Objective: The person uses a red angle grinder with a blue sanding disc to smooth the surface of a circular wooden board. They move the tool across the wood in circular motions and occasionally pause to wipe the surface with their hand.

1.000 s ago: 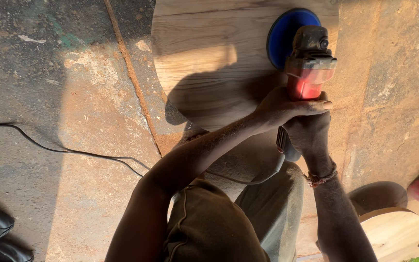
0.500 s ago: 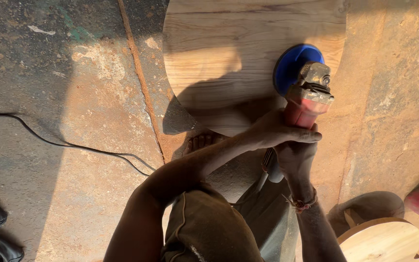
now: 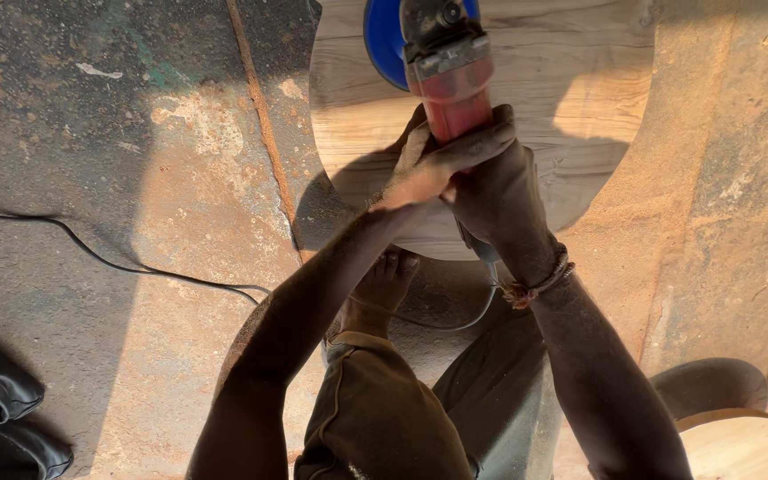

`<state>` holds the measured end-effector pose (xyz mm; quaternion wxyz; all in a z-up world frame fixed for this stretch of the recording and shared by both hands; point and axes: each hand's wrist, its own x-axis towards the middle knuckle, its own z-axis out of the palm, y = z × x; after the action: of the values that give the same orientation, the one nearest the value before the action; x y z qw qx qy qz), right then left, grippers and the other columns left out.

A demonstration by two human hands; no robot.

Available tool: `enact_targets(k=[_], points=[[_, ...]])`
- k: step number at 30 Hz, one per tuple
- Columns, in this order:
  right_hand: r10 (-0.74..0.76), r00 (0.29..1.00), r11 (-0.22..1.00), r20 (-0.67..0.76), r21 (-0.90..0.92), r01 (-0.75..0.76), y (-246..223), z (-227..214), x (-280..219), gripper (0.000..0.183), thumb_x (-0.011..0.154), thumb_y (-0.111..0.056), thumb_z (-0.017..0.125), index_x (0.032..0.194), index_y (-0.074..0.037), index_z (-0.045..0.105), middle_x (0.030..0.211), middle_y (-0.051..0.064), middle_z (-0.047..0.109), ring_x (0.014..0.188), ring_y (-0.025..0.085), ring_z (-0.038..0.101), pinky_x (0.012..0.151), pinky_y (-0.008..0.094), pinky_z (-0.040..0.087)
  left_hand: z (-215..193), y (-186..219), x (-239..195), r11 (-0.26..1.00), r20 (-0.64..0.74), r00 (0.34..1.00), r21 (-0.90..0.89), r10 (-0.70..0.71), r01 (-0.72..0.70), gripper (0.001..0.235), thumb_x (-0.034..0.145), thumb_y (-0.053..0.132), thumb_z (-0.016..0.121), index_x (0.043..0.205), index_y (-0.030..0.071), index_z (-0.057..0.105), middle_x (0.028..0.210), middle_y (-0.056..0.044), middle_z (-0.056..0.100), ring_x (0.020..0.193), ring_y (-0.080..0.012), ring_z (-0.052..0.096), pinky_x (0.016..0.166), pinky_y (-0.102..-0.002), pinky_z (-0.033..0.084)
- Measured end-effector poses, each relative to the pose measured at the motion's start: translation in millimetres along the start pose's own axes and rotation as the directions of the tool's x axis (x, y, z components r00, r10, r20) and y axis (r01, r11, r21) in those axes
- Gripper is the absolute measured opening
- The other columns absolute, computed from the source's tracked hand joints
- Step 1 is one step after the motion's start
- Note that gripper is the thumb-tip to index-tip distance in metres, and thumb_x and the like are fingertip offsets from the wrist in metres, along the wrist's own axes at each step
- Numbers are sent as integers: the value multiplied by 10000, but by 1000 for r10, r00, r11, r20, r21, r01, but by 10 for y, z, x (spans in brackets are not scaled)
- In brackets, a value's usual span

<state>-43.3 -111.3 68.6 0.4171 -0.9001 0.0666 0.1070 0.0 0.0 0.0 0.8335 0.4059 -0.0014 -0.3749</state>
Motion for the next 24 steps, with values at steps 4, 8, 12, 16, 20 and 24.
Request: enact_targets(k=[4,8,12,16,20,24], points=[[218,967,976,-135,62,-211,309,-236,-423,427,869,-60,742,1147,45,436,943,186,691,845,254,763,695,358,661,381,-423,89,990,114,985,71,-127,119,714,822,517,840,1212,-57,674,1077,-192,738,1053,-278,744,952,-449,648],[213,953,976,-217,12,-215,476,-462,-601,422,857,-62,786,1136,40,486,968,160,683,864,246,740,729,361,633,669,-617,233,956,171,953,196,-251,217,759,793,585,798,1191,-50,675,1059,-195,739,1038,-283,762,924,-442,657],[162,966,983,-201,-48,-175,635,-652,-731,301,900,-22,783,1136,12,600,1028,129,711,919,214,751,798,334,648,935,-728,382,935,212,925,236,-315,265,775,762,594,793,1201,-25,636,1050,-170,727,1014,-283,761,897,-436,661],[216,940,976,-265,40,-213,837,-761,-836,363,866,-32,826,1121,40,578,1033,128,690,912,193,722,789,322,639,1124,-767,492,905,257,906,354,-337,236,742,761,594,797,1191,6,659,1042,-146,743,999,-262,764,893,-414,649],[437,853,856,-285,422,-298,881,-710,-971,317,897,-33,797,1144,17,605,1060,99,701,929,176,724,810,314,648,1223,-712,477,889,302,884,401,-357,222,725,749,567,818,1187,14,654,1042,-141,743,1001,-248,757,887,-403,644],[466,827,814,-314,519,-262,733,-503,-1061,447,888,-48,790,1240,0,518,1123,69,654,980,148,689,831,302,648,1152,-597,283,892,273,893,383,-358,241,710,737,541,839,1182,22,648,1042,-137,743,1002,-234,749,882,-392,638]])
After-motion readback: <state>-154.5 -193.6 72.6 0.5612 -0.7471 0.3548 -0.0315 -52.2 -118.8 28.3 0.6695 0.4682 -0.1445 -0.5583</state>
